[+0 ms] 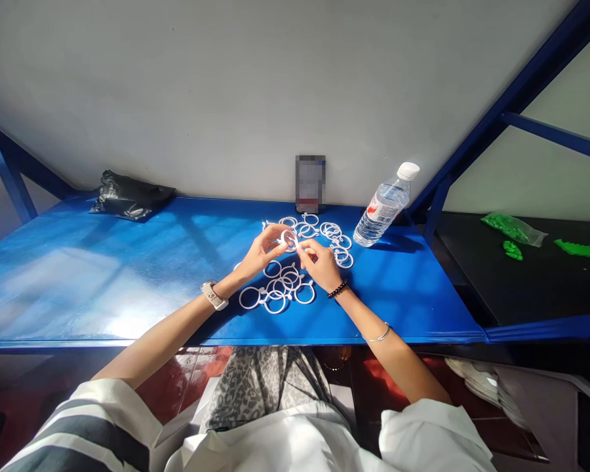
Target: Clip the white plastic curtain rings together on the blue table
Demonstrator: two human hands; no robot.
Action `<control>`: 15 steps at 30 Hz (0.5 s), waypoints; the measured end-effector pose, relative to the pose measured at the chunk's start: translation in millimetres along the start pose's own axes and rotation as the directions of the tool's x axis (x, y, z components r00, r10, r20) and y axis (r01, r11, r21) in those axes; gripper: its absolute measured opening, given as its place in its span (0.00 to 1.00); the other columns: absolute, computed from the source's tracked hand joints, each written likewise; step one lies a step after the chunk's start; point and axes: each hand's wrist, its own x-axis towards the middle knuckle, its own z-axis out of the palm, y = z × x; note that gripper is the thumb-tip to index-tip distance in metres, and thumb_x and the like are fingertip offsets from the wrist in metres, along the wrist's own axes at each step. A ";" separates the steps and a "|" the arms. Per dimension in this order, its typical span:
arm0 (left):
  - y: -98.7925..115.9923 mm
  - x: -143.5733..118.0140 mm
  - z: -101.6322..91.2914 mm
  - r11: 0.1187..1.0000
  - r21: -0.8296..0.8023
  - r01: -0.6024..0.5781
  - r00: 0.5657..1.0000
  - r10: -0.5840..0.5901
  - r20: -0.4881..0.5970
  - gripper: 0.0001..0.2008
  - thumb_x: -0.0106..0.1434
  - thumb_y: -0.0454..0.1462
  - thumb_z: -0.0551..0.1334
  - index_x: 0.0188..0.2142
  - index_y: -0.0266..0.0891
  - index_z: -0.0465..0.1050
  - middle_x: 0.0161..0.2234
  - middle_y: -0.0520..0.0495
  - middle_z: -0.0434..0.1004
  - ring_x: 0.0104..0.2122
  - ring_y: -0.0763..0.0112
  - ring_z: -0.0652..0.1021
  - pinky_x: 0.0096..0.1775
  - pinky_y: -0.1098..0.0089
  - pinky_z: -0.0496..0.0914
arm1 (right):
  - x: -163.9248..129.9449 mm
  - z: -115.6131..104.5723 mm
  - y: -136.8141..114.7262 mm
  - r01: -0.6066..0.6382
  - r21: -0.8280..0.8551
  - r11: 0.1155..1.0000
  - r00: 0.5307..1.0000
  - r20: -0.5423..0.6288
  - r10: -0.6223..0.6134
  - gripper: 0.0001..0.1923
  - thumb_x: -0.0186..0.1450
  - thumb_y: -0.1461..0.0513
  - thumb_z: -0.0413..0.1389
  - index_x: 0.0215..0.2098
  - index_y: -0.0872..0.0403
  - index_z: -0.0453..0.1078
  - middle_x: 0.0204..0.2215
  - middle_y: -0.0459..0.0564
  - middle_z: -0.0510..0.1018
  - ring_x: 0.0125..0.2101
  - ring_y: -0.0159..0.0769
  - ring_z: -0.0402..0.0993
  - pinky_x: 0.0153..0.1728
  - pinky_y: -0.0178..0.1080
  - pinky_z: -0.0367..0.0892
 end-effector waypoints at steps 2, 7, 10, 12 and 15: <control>0.4 -0.1 0.1 1.000 -0.002 -0.002 1.000 0.002 -0.001 0.21 0.60 0.48 0.64 0.46 0.39 0.66 0.44 0.43 0.73 0.45 0.63 0.74 0.43 0.67 0.69 | -0.3 -0.4 -0.1 0.007 -0.001 1.000 1.000 0.006 -0.007 0.11 0.67 0.54 0.51 0.35 0.52 0.69 0.16 0.42 0.71 0.18 0.33 0.71 0.22 0.34 0.67; 2.5 -0.6 0.7 1.000 -0.012 0.011 1.000 -0.011 -0.005 0.20 0.60 0.47 0.65 0.45 0.38 0.66 0.42 0.44 0.73 0.43 0.65 0.75 0.43 0.67 0.69 | -0.7 -0.6 -0.5 0.021 -0.005 1.000 1.000 0.022 -0.021 0.10 0.67 0.55 0.50 0.34 0.52 0.68 0.16 0.42 0.71 0.18 0.32 0.72 0.23 0.34 0.67; 3.4 -1.2 1.0 1.000 -0.012 0.024 1.000 -0.024 -0.007 0.20 0.59 0.47 0.65 0.44 0.38 0.66 0.40 0.45 0.73 0.42 0.66 0.75 0.43 0.67 0.69 | -0.5 -0.4 -0.8 0.034 -0.007 0.999 0.999 0.024 -0.033 0.10 0.67 0.56 0.50 0.33 0.52 0.67 0.17 0.42 0.72 0.18 0.32 0.72 0.23 0.34 0.67; 3.4 -1.4 1.1 1.000 -0.014 0.022 1.000 -0.022 -0.006 0.20 0.59 0.48 0.65 0.44 0.38 0.65 0.40 0.45 0.73 0.42 0.66 0.75 0.42 0.68 0.69 | -0.6 -0.5 -1.1 0.039 -0.011 0.999 0.999 0.022 -0.039 0.10 0.67 0.56 0.50 0.32 0.52 0.67 0.16 0.42 0.72 0.18 0.32 0.72 0.23 0.34 0.66; 2.0 -1.3 1.0 1.000 -0.016 0.011 1.000 -0.011 -0.004 0.20 0.59 0.48 0.65 0.43 0.38 0.65 0.40 0.45 0.73 0.41 0.67 0.75 0.41 0.69 0.69 | -0.8 -0.9 -1.0 0.047 -0.016 0.999 0.999 0.024 -0.047 0.11 0.67 0.56 0.50 0.32 0.52 0.67 0.16 0.42 0.72 0.18 0.32 0.72 0.23 0.33 0.66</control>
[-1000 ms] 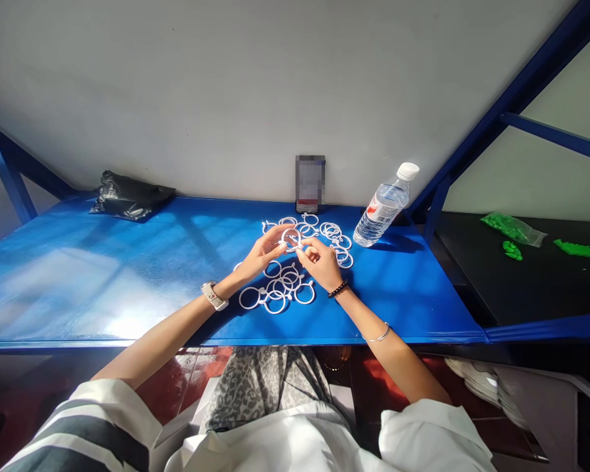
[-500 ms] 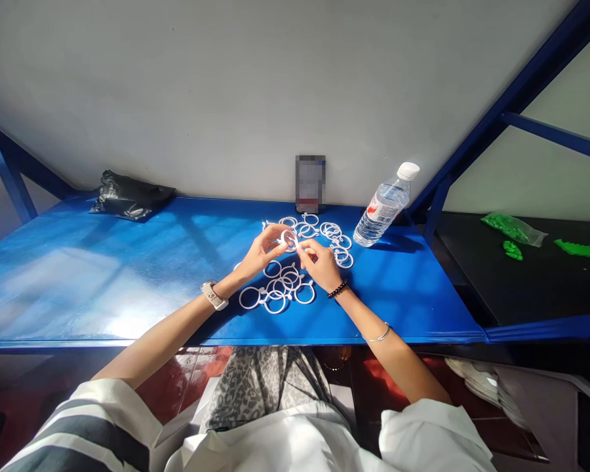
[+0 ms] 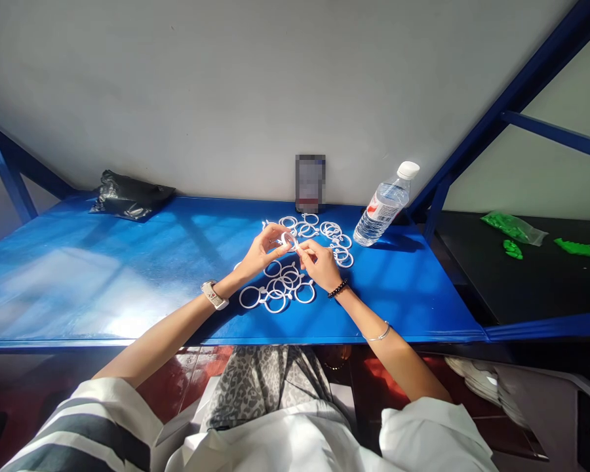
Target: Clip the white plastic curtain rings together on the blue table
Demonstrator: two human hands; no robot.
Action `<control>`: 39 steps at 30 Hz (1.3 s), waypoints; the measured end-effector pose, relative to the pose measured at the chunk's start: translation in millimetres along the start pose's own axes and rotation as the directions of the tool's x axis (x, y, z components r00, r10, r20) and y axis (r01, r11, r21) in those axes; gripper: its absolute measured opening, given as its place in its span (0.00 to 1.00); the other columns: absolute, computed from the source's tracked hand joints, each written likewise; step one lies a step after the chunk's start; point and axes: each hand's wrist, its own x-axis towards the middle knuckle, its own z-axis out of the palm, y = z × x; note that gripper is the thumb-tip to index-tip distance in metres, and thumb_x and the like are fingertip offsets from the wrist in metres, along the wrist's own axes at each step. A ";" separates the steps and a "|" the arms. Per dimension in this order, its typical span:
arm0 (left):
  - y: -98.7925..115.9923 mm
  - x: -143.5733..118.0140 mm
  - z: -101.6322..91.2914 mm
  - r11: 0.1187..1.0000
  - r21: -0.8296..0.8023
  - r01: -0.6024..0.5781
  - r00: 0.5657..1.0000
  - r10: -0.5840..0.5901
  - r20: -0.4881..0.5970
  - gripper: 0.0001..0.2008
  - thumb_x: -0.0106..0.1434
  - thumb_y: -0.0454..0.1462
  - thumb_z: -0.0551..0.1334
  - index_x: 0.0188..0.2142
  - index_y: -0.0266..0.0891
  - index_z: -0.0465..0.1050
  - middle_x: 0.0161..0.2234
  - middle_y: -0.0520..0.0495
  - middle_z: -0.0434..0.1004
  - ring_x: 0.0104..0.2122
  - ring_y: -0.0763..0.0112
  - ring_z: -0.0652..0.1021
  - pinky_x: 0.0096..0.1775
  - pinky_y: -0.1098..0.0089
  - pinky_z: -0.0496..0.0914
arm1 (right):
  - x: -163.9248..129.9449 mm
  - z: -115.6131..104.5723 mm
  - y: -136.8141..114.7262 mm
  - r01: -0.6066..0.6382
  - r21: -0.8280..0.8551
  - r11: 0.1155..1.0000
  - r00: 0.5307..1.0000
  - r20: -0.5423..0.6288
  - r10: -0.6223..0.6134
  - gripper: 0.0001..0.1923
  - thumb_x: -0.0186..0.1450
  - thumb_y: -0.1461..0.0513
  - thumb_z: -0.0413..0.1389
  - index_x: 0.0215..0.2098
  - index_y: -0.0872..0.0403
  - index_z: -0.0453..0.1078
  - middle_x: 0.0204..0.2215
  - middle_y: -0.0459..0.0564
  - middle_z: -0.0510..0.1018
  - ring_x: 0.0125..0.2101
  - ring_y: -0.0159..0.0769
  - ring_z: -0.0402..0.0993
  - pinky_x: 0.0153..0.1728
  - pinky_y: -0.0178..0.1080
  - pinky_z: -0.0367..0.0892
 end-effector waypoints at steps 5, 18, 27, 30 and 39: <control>-3.4 1.2 -0.4 1.000 0.016 -0.002 1.000 0.002 -0.011 0.20 0.58 0.48 0.66 0.42 0.38 0.65 0.38 0.47 0.72 0.39 0.70 0.75 0.39 0.71 0.69 | -0.2 0.7 1.6 0.015 0.004 1.000 1.000 0.003 -0.015 0.11 0.68 0.56 0.50 0.32 0.53 0.67 0.17 0.43 0.72 0.18 0.31 0.72 0.22 0.33 0.66; -4.4 2.2 2.8 0.998 -0.019 0.062 0.994 -0.063 -0.090 0.18 0.59 0.47 0.65 0.39 0.37 0.66 0.31 0.50 0.71 0.32 0.74 0.74 0.35 0.72 0.69 | 0.2 4.0 4.0 -0.008 0.056 0.998 1.000 0.015 0.007 0.09 0.65 0.56 0.53 0.34 0.53 0.69 0.15 0.42 0.72 0.17 0.31 0.71 0.22 0.33 0.66; -2.9 1.5 2.7 0.997 -0.029 0.073 0.994 -0.075 -0.079 0.17 0.60 0.47 0.64 0.39 0.37 0.67 0.30 0.50 0.71 0.32 0.73 0.74 0.35 0.72 0.69 | -0.5 4.3 4.3 -0.006 0.054 0.999 1.000 0.014 0.005 0.08 0.63 0.57 0.54 0.34 0.53 0.69 0.17 0.43 0.73 0.17 0.32 0.72 0.21 0.34 0.65; -3.3 1.0 2.0 0.997 -0.023 0.067 0.995 -0.069 -0.067 0.17 0.60 0.48 0.64 0.40 0.37 0.67 0.32 0.49 0.72 0.33 0.72 0.74 0.36 0.71 0.69 | 0.0 4.4 4.7 -0.032 0.078 0.996 0.999 0.020 0.031 0.08 0.63 0.56 0.54 0.34 0.53 0.69 0.17 0.42 0.73 0.17 0.32 0.72 0.21 0.34 0.66; 0.0 0.3 -0.3 0.997 -0.013 0.074 0.997 -0.074 0.027 0.20 0.62 0.47 0.61 0.49 0.38 0.70 0.42 0.44 0.75 0.41 0.65 0.75 0.39 0.70 0.69 | 0.3 4.5 4.1 -0.060 0.074 0.995 0.998 -0.022 0.061 0.09 0.62 0.56 0.56 0.28 0.52 0.65 0.15 0.42 0.73 0.16 0.32 0.70 0.21 0.34 0.65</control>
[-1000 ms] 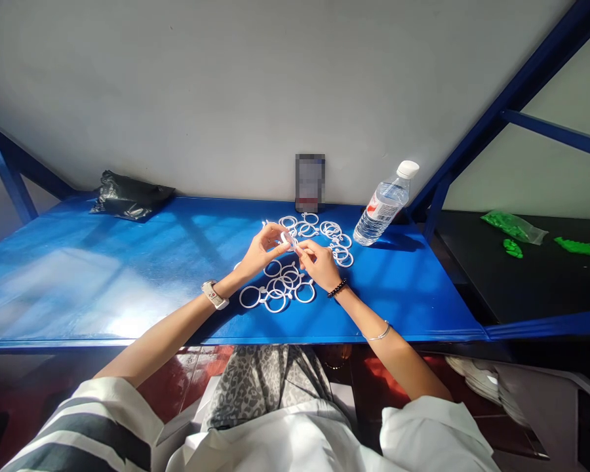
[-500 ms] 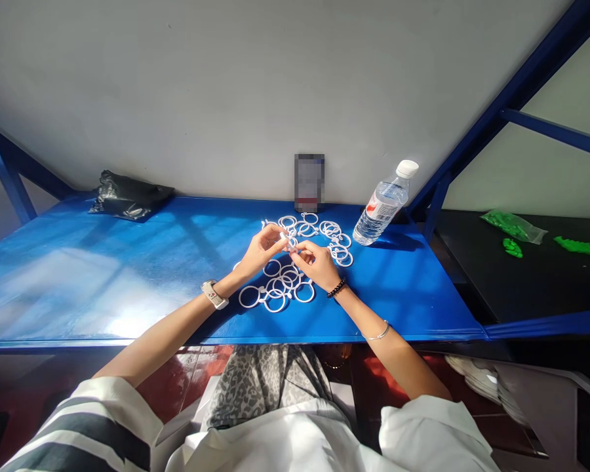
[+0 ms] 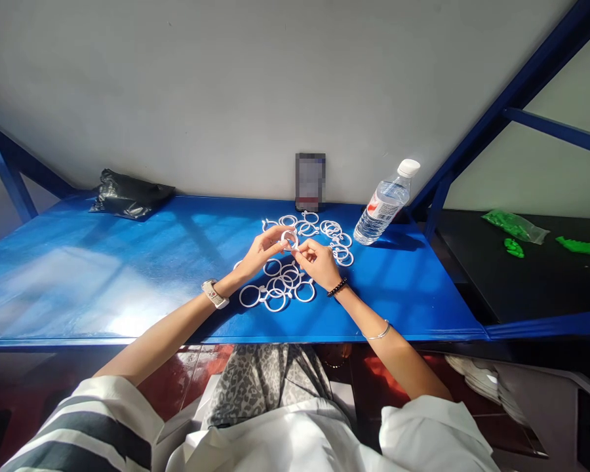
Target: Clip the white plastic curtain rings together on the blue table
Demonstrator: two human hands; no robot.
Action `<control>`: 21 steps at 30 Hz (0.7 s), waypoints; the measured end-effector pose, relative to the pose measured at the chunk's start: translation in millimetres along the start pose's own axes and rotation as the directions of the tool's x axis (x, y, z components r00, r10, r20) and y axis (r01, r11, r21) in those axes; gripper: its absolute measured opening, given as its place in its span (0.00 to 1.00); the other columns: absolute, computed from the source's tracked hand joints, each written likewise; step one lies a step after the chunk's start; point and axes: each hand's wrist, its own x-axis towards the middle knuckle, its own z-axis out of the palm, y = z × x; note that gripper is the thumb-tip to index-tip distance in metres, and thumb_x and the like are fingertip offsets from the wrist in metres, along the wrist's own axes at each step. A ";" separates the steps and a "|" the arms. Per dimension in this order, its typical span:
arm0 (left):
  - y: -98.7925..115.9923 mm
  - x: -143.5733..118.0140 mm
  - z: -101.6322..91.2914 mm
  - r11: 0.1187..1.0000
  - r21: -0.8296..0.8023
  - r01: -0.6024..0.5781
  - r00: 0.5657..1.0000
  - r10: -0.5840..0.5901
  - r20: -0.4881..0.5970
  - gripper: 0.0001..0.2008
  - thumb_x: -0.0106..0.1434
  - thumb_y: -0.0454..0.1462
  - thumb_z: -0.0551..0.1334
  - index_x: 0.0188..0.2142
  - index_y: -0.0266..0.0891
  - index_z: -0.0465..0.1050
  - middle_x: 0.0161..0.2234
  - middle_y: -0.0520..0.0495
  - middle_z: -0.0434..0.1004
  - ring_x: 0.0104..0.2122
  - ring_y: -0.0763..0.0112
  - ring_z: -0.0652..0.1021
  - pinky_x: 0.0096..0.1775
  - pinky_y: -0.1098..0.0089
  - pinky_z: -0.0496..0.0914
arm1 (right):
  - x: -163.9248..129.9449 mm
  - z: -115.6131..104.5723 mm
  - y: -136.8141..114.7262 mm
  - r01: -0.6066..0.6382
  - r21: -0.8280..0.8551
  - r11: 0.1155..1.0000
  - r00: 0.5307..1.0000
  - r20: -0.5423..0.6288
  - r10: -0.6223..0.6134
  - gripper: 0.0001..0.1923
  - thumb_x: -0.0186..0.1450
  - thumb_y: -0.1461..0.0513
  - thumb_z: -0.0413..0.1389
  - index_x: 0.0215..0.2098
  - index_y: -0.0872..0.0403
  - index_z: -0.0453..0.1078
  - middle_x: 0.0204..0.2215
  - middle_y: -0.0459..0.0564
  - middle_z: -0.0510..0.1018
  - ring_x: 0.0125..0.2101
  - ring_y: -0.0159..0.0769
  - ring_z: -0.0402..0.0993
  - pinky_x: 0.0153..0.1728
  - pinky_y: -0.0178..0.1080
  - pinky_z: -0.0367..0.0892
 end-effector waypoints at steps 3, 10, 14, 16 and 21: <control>1.3 0.0 -0.5 1.000 -0.017 0.007 1.000 -0.007 0.014 0.21 0.62 0.48 0.61 0.50 0.38 0.70 0.42 0.43 0.75 0.40 0.65 0.75 0.38 0.69 0.69 | -0.7 -0.3 -2.7 0.009 -0.033 0.999 1.000 -0.004 -0.009 0.09 0.61 0.56 0.56 0.27 0.52 0.64 0.15 0.42 0.72 0.15 0.31 0.69 0.20 0.34 0.65; 3.0 -0.8 -0.2 0.998 -0.059 0.020 1.000 -0.020 0.003 0.18 0.63 0.46 0.60 0.48 0.38 0.71 0.40 0.44 0.75 0.40 0.64 0.75 0.40 0.68 0.69 | -2.3 0.9 -1.3 0.062 -0.120 0.991 0.997 -0.029 -0.066 0.10 0.62 0.57 0.55 0.26 0.52 0.64 0.14 0.41 0.70 0.15 0.28 0.66 0.19 0.32 0.61; 3.9 -0.4 0.4 0.997 -0.071 -0.003 1.000 0.003 0.004 0.18 0.63 0.47 0.60 0.46 0.38 0.71 0.37 0.45 0.75 0.36 0.68 0.74 0.40 0.68 0.69 | -2.7 1.1 0.4 0.109 -0.177 0.978 0.991 -0.052 -0.120 0.10 0.62 0.57 0.54 0.26 0.52 0.64 0.15 0.42 0.70 0.15 0.27 0.64 0.19 0.32 0.60; 4.3 -0.2 0.5 0.997 -0.070 -0.010 1.000 0.010 0.004 0.18 0.63 0.48 0.60 0.46 0.38 0.71 0.36 0.46 0.75 0.34 0.69 0.74 0.40 0.68 0.69 | -2.9 0.7 0.6 0.120 -0.211 0.970 0.989 -0.056 -0.134 0.10 0.62 0.57 0.54 0.25 0.52 0.64 0.15 0.42 0.70 0.15 0.27 0.63 0.20 0.32 0.60; 5.4 -0.3 0.1 0.998 -0.060 -0.024 1.000 0.025 0.010 0.19 0.63 0.49 0.60 0.46 0.38 0.71 0.34 0.46 0.75 0.32 0.70 0.73 0.39 0.68 0.69 | -3.8 -0.1 0.4 0.129 -0.235 0.963 0.988 -0.057 -0.147 0.10 0.62 0.57 0.54 0.25 0.52 0.64 0.15 0.41 0.68 0.16 0.27 0.62 0.20 0.31 0.60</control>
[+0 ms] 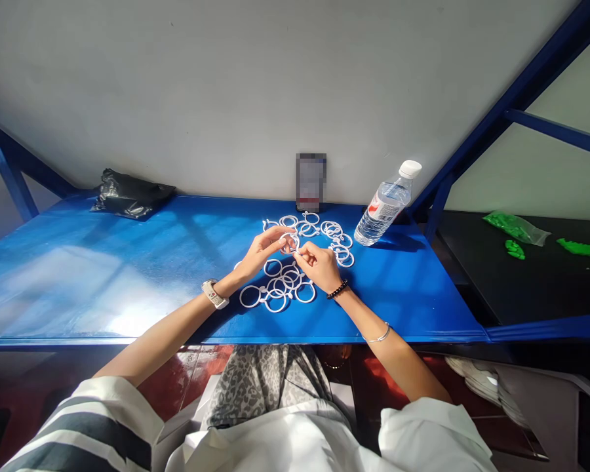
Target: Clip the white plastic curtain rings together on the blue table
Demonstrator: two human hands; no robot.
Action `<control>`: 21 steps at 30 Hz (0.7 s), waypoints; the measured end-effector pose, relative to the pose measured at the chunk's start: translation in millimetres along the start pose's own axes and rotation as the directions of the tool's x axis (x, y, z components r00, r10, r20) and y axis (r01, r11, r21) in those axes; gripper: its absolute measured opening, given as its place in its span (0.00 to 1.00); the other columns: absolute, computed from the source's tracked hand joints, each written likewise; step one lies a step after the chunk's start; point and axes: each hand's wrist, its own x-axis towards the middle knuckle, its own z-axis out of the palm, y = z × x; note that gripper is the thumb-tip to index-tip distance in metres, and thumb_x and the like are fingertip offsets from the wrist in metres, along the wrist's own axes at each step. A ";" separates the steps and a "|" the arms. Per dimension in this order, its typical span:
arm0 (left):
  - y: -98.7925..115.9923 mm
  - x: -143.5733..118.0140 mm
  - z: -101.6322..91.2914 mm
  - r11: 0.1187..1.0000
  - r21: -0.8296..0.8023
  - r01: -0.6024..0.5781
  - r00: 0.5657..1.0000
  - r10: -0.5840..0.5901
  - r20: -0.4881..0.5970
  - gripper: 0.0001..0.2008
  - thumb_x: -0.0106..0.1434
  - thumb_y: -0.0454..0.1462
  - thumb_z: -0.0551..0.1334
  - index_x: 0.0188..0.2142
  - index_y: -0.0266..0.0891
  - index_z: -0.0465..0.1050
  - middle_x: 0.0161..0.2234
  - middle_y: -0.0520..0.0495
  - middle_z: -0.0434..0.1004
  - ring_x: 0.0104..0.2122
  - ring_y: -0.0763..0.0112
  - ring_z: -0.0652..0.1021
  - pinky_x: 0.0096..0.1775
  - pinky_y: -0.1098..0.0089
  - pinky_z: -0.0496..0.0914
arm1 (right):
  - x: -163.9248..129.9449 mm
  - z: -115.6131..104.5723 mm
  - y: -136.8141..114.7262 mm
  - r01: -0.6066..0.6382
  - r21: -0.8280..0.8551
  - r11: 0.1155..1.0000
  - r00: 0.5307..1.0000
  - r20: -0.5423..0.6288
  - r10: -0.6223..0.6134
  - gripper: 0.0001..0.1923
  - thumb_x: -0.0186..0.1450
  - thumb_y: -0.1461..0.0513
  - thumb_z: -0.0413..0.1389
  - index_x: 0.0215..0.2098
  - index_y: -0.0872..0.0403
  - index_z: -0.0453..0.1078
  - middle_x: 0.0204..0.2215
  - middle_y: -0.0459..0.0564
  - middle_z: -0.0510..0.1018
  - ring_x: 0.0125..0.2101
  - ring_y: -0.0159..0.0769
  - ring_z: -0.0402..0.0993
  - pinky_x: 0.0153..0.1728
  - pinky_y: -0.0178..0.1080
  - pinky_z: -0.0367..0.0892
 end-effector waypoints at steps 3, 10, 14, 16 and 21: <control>0.1 -0.2 -0.3 1.000 -0.009 -0.010 1.000 0.010 0.008 0.17 0.64 0.48 0.60 0.46 0.38 0.71 0.33 0.47 0.75 0.32 0.71 0.72 0.38 0.69 0.69 | -0.3 -0.1 -0.3 0.014 0.003 1.000 1.000 -0.007 -0.014 0.10 0.62 0.58 0.54 0.25 0.52 0.64 0.15 0.41 0.67 0.16 0.27 0.61 0.20 0.31 0.59; -0.1 -0.2 -0.5 1.000 -0.021 -0.014 1.000 0.015 0.018 0.17 0.64 0.47 0.60 0.46 0.38 0.71 0.33 0.47 0.74 0.31 0.72 0.72 0.38 0.69 0.69 | -0.2 -0.4 -0.7 0.036 -0.005 0.999 0.999 -0.023 -0.037 0.10 0.62 0.59 0.55 0.25 0.52 0.64 0.14 0.41 0.67 0.15 0.27 0.61 0.20 0.31 0.59; -0.1 -0.2 -0.2 1.000 -0.017 -0.002 1.000 0.002 0.016 0.19 0.63 0.49 0.60 0.46 0.38 0.71 0.33 0.47 0.74 0.31 0.71 0.72 0.38 0.67 0.69 | -0.6 -0.5 -1.1 0.029 -0.009 1.000 0.999 -0.019 -0.029 0.10 0.62 0.58 0.55 0.24 0.52 0.64 0.14 0.41 0.67 0.15 0.27 0.61 0.20 0.32 0.59; -0.5 -0.2 -0.1 1.000 -0.028 0.004 1.000 -0.004 0.018 0.19 0.63 0.49 0.60 0.46 0.38 0.71 0.33 0.47 0.74 0.31 0.71 0.71 0.38 0.67 0.69 | -0.7 -0.3 -1.0 0.033 -0.010 0.999 0.999 -0.025 -0.033 0.10 0.62 0.58 0.55 0.24 0.52 0.64 0.14 0.41 0.67 0.15 0.27 0.61 0.20 0.32 0.59; -1.3 -0.4 0.1 0.999 -0.051 0.013 1.000 -0.011 0.023 0.19 0.63 0.49 0.61 0.46 0.40 0.72 0.33 0.47 0.74 0.30 0.71 0.72 0.37 0.68 0.69 | -1.1 0.1 -0.5 0.034 -0.020 0.999 0.999 -0.027 -0.035 0.11 0.62 0.57 0.54 0.24 0.52 0.65 0.14 0.41 0.67 0.15 0.27 0.61 0.20 0.32 0.59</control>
